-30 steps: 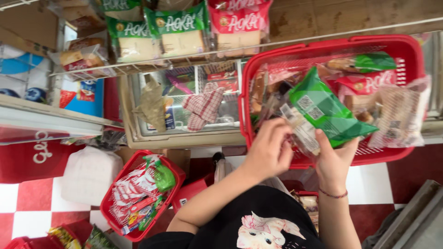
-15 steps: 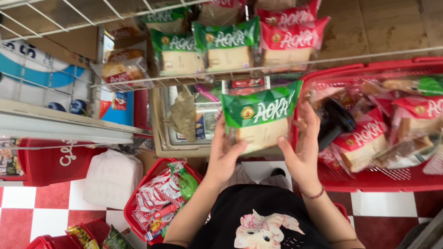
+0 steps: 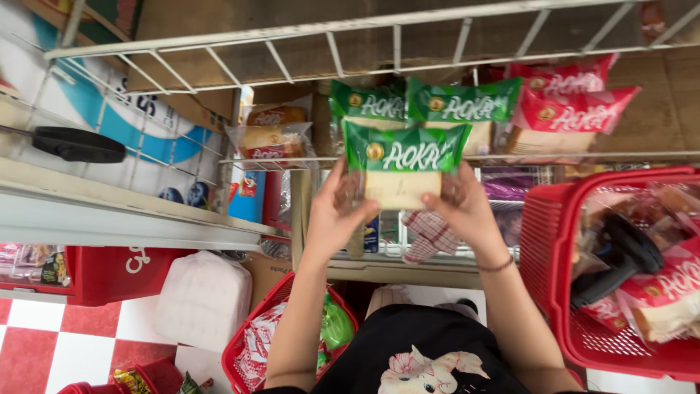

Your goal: The person picks up packaged bread, wipes some of the packages with a cloth, and scans the barcodes with a handheld scanner before placing them into a red plastic basket or back on the shelf.

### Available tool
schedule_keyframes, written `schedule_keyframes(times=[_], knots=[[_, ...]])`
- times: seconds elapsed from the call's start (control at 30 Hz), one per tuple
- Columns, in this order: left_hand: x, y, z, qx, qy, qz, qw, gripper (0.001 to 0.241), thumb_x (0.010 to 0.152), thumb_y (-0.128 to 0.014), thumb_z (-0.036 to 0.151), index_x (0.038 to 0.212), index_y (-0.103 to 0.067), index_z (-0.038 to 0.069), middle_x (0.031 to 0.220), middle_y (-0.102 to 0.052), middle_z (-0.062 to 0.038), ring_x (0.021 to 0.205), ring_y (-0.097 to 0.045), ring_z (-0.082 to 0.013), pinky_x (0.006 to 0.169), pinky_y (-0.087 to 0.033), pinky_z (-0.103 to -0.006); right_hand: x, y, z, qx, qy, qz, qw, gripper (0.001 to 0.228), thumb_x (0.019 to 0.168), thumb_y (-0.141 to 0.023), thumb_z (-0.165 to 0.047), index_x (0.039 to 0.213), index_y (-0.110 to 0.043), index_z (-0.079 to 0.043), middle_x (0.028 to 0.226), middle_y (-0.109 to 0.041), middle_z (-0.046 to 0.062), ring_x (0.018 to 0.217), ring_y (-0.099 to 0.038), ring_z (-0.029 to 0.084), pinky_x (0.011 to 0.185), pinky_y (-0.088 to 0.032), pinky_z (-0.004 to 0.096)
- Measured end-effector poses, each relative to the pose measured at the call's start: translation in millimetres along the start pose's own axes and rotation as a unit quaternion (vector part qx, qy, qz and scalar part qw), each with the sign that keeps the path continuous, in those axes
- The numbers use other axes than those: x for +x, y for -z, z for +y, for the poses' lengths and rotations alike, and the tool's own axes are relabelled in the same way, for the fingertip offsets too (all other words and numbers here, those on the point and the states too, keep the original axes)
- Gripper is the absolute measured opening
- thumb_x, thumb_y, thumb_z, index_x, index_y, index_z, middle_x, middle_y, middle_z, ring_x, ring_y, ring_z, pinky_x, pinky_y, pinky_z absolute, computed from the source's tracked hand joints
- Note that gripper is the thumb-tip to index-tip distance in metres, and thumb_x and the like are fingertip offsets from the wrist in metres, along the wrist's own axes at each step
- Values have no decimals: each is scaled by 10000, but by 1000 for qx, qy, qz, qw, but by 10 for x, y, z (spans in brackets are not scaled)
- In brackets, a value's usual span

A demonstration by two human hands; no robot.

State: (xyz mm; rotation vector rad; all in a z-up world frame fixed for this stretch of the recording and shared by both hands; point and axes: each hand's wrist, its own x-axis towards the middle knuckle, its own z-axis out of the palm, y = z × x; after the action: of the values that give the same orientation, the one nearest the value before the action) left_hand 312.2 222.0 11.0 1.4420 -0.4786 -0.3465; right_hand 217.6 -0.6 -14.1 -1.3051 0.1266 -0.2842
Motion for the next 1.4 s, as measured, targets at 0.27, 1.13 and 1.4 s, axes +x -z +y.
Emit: schedule_keyframes(times=[0.27, 1.13, 1.4], knots=[[773, 458, -343, 40, -81, 21, 996, 550, 888, -789, -54, 1394, -577, -15, 1156, -721, -94, 1053, -696, -135, 957, -584, -302, 834, -275, 72, -165, 100, 27, 981, 624, 924, -728, 99, 1463, -430, 0, 1263, -654, 94, 1155, -640, 162, 972, -551, 285], [1020, 539, -280, 289, -5, 62, 955, 316, 765, -867, 104, 969, -660, -18, 864, -757, -146, 768, -749, -243, 728, -587, -363, 990, -364, 232, -376, 49, 111, 918, 514, 830, -847, -7, 1197, -491, 49, 882, -713, 143, 830, -726, 208, 711, -587, 324], [931, 624, -128, 304, -114, 21, 946, 392, 821, -840, 271, 979, -666, -44, 914, -707, -195, 836, -718, -337, 751, -546, -417, 927, -340, 103, -368, 41, 80, 926, 450, 821, -832, -68, 1182, -590, 51, 858, -731, 125, 787, -735, 175, 710, -595, 301]])
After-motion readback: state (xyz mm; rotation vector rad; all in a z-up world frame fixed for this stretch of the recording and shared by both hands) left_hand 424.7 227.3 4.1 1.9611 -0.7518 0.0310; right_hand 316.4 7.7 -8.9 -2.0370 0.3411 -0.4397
